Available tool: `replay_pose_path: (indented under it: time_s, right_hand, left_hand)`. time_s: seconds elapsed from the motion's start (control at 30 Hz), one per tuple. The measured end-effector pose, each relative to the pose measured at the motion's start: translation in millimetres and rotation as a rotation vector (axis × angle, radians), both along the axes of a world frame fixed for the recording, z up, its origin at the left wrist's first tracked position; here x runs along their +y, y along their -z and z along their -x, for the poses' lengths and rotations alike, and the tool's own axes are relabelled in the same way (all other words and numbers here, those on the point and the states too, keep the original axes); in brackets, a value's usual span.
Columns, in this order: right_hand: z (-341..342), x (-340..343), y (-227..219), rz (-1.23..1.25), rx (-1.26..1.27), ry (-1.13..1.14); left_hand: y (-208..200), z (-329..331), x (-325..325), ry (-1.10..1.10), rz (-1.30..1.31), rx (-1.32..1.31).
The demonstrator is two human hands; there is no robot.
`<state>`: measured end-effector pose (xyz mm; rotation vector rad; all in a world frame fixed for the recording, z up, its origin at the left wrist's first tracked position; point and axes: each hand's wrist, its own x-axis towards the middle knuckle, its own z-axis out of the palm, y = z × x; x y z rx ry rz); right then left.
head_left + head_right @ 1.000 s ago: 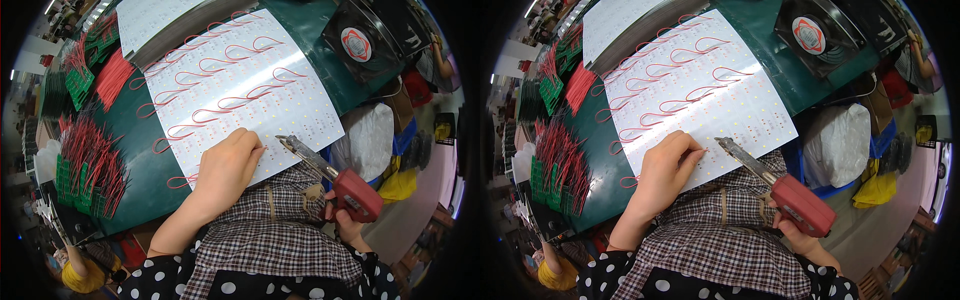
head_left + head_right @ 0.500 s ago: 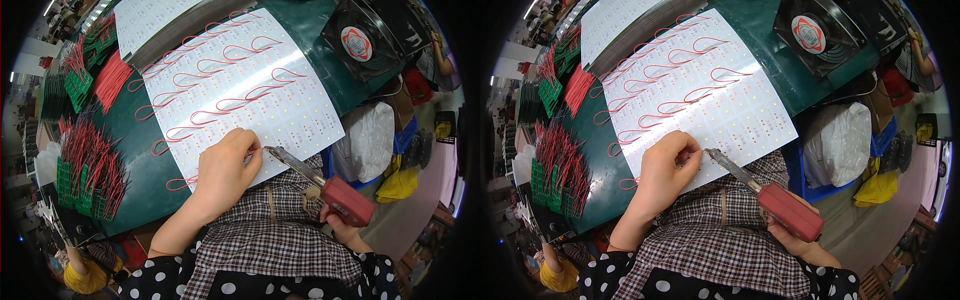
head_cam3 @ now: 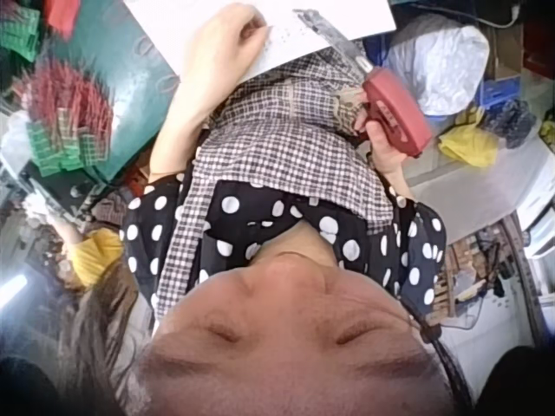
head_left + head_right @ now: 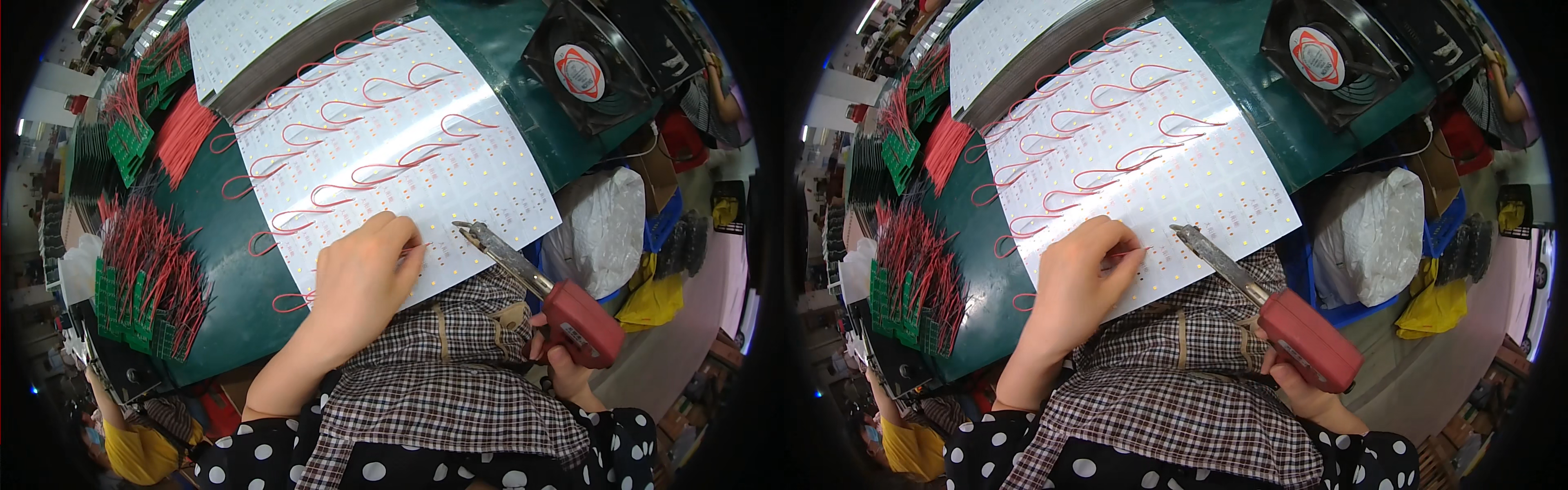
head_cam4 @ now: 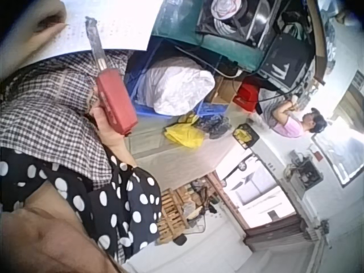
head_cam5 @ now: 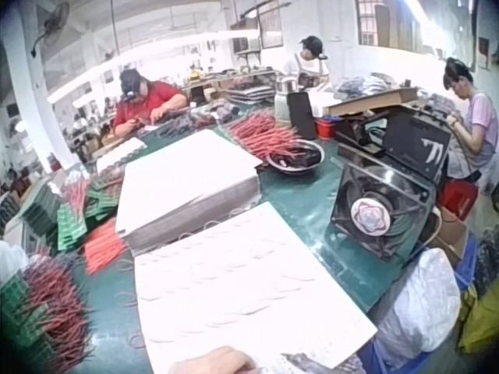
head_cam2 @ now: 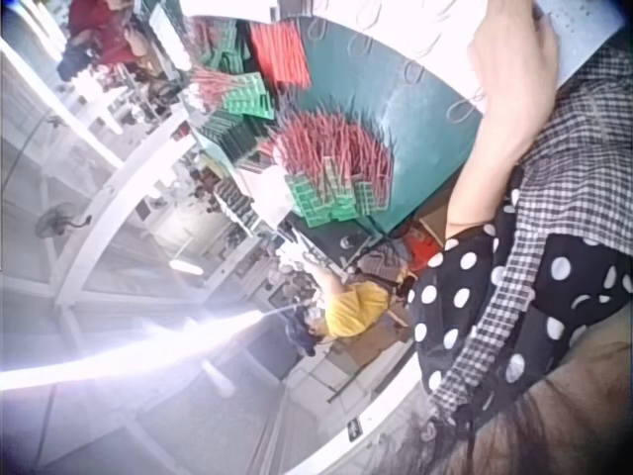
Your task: The person solders red wires onto an LED panel using a soldering iron, then solders black wires onto the panel.
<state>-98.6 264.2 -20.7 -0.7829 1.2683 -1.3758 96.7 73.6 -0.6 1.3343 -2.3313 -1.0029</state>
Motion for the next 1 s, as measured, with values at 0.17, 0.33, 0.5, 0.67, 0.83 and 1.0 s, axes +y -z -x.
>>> replay_pose_path:
  time_s: [0.17, 0.33, 0.5, 0.67, 0.83, 1.0]
  right_hand:
    - [3, -3, -3, -0.033, 0.151, 0.091]
    - [8, -5, -3, -0.028, 0.075, 0.106]
    - [9, -3, -4, -0.02, 0.117, 0.092]
    - [11, 3, -1, -0.074, 0.075, 0.053]
    - [10, 3, -1, -0.094, 0.061, 0.015]
    - [15, 3, 1, -0.085, -0.041, -0.058]
  left_hand:
    - [-20, -36, -24, -0.065, -0.016, 0.045]
    - [-17, -19, -30, -0.276, -0.237, 0.554]
    - [-10, 3, -33, -0.315, -0.939, 0.859]
    - [4, 12, -24, 0.016, -0.392, 0.283]
    - [4, 19, -19, 0.059, -0.234, 0.096]
    - [5, 21, -12, 0.026, -0.141, 0.08]
